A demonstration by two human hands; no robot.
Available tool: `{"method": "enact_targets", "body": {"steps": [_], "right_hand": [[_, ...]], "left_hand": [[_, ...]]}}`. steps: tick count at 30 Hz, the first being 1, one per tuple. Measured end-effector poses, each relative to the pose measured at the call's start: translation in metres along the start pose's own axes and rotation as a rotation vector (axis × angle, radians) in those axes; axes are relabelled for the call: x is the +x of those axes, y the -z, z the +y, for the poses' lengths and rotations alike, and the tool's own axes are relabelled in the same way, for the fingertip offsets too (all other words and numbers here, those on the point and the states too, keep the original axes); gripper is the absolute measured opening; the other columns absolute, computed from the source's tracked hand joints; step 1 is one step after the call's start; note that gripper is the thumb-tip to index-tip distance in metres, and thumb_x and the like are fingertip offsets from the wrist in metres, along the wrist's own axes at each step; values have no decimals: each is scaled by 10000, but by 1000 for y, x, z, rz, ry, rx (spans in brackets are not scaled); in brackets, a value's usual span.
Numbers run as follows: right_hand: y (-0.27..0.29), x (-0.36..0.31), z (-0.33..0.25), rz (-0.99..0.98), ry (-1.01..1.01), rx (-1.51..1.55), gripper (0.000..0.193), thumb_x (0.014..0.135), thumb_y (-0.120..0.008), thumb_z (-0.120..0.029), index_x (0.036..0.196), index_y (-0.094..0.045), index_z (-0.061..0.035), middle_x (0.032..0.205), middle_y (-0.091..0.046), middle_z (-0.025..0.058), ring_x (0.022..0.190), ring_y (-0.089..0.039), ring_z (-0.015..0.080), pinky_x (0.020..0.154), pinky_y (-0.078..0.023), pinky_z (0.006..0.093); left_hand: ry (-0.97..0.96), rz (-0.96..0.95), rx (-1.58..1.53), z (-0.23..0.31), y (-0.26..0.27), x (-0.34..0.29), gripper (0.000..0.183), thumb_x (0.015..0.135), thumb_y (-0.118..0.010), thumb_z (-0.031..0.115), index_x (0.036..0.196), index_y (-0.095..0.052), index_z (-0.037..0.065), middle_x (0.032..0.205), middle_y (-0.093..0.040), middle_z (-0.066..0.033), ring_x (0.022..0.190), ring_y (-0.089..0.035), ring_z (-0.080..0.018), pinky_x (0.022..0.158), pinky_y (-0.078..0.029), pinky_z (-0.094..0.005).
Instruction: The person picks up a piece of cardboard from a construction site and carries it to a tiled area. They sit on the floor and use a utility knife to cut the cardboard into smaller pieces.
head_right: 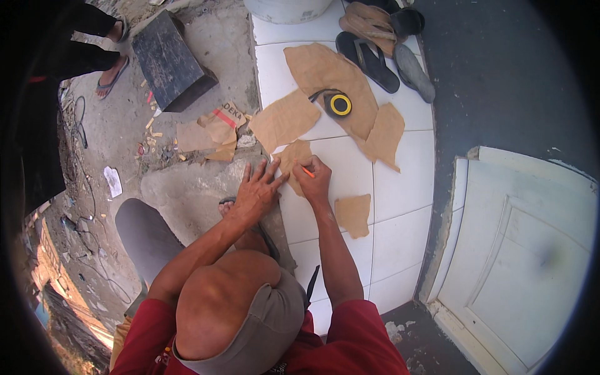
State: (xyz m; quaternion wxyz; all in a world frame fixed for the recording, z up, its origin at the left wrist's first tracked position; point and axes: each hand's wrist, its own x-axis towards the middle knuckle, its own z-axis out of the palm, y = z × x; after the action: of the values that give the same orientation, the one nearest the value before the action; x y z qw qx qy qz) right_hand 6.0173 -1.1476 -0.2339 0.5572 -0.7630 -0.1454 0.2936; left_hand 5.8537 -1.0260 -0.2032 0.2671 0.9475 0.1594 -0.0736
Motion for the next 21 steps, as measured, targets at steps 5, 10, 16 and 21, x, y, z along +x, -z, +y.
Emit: {"method": "enact_targets", "body": {"steps": [5,10,16,21], "right_hand": [[-5,-3,0,50,0,30,178,957,-793,-46,865,-649,5,780,-720,33,689,-642,62,640,-541,266],[0,1,0,26,-28,-17,167,947,-787,-39,870,-645,5,796,-718,40,693,-652,71,640,-558,267],[-6,-3,-1,82,-54,78,137,939,-776,-33,896,-654,13,830,-723,55,714,-684,93,646,-589,271],[-3,-3,2,42,-19,29,105,934,-758,-22,914,-664,23,858,-730,67,737,-698,105,667,-603,280]], "left_hand": [[-2,15,18,-1,-2,-1,689,915,-746,209,1580,-584,281,1774,-348,-93,1594,-384,-391,1298,-254,-657],[-2,17,-6,-1,-1,1,672,918,-740,200,1569,-597,276,1775,-348,-99,1594,-381,-397,1299,-253,-656],[0,7,-6,0,-1,-1,668,920,-742,198,1569,-598,266,1779,-338,-108,1595,-376,-406,1298,-251,-660],[5,5,-25,0,0,-1,671,916,-748,198,1567,-599,268,1775,-343,-113,1592,-381,-406,1295,-254,-663]]}}
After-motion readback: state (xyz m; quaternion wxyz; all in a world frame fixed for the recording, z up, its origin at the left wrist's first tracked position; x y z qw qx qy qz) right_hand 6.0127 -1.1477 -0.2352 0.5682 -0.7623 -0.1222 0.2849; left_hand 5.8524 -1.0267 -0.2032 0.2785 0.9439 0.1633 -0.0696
